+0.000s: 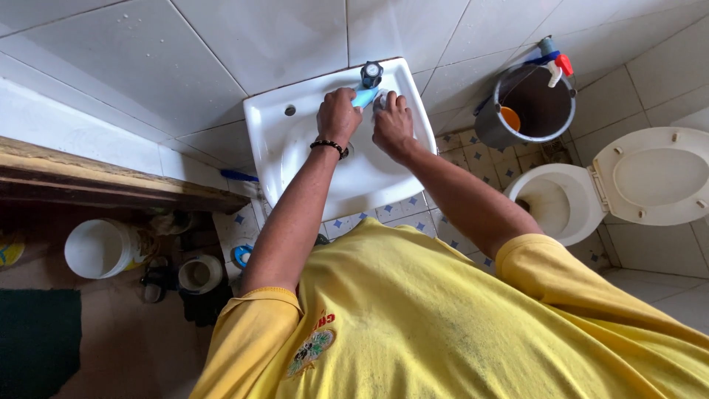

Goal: Cleaning a bathroom sink using a cloth and rinsing it with water from a cup.

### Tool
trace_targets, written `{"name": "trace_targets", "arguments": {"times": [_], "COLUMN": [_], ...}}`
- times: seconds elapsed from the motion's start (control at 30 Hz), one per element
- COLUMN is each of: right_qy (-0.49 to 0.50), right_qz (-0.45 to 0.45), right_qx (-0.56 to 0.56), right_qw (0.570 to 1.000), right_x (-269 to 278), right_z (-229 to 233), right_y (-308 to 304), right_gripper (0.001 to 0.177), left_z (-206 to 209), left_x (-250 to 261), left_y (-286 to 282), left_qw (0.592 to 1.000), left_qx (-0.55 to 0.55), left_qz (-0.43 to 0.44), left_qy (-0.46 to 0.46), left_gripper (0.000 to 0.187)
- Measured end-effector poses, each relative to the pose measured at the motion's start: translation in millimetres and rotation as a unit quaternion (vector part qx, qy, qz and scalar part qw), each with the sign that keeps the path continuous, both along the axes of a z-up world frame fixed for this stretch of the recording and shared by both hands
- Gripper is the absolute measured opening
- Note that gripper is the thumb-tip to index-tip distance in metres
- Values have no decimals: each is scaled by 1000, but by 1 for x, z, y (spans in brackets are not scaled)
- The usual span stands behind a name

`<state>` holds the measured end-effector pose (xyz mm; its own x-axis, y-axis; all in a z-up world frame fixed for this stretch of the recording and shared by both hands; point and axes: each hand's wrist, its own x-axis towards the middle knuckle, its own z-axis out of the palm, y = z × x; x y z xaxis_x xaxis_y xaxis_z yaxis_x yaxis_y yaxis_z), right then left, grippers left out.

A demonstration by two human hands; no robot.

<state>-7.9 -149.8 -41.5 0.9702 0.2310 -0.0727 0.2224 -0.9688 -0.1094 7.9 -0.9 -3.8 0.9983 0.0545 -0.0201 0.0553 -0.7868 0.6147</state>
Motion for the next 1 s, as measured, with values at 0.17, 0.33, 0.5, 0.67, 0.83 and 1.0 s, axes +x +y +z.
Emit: {"name": "trace_targets", "arguments": {"times": [0.17, 0.33, 0.5, 0.67, 0.83, 1.0], "right_qy": [1, 19, 29, 124, 42, 71], "right_qz": [43, -92, -19, -135, -162, -98], "right_qx": [148, 173, 133, 231, 280, 285], "right_qw": [988, 980, 991, 956, 945, 951], "right_x": [0, 28, 13, 12, 20, 11], "right_z": [23, -56, -14, 4, -15, -35], "right_y": [-24, -26, -5, -21, -12, -15], "right_gripper": [59, 82, 70, 67, 81, 54], "left_z": [1, -5, -4, -6, -13, -19], "left_x": [2, 2, -1, -1, -3, -8], "left_y": [0, -1, 0, -1, -2, 1], "left_qw": [1000, 999, 999, 999, 999, 999], "left_qx": [11, 38, 37, 35, 42, 31], "left_qz": [-4, -11, -13, -17, -26, -21], "left_qy": [-9, -18, -13, -3, -19, -30], "left_gripper": [32, 33, 32, 33, 33, 34]}}
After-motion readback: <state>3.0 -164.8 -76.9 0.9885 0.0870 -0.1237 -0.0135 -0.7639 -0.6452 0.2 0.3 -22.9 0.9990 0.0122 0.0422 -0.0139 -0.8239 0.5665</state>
